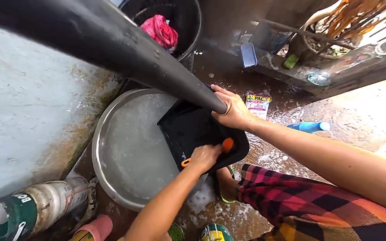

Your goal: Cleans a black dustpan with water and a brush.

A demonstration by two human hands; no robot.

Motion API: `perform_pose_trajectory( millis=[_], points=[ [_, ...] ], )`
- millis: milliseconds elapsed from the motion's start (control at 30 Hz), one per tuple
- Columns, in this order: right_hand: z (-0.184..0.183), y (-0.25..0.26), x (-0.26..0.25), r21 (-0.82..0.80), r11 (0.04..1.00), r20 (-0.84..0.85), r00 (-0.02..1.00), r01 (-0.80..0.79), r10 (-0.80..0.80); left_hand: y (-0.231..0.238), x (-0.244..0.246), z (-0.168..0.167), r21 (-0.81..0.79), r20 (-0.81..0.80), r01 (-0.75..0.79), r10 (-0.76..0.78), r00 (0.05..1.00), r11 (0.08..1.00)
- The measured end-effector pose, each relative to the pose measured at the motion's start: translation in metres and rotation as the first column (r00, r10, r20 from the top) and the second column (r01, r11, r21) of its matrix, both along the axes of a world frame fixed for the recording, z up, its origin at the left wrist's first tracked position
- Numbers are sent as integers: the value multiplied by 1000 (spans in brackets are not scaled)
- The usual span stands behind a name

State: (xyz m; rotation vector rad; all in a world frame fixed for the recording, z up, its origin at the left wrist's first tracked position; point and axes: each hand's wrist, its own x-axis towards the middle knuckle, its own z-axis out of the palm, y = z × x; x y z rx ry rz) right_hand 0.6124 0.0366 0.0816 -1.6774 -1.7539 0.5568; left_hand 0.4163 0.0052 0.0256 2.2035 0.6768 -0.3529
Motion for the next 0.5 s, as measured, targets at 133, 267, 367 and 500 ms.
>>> perform_pose_trajectory(
  millis=[133, 267, 367, 500],
  points=[
    [-14, -13, 25, -79, 993, -129, 987, 87, -97, 12, 0, -18, 48, -58, -72, 75, 996, 996],
    [-21, -21, 25, -130, 981, -300, 937, 145, -178, 31, -68, -24, 179, -131, -491, 515, 847, 853],
    [-15, -16, 4, -104, 986, -310, 938, 132, -158, 44, -109, -12, 228, -221, -654, 692, 687, 722],
    [-12, -3, -49, -59, 997, -328, 944, -52, 30, 48, -157, -11, 206, -140, -791, 817, 559, 576]
  ],
)
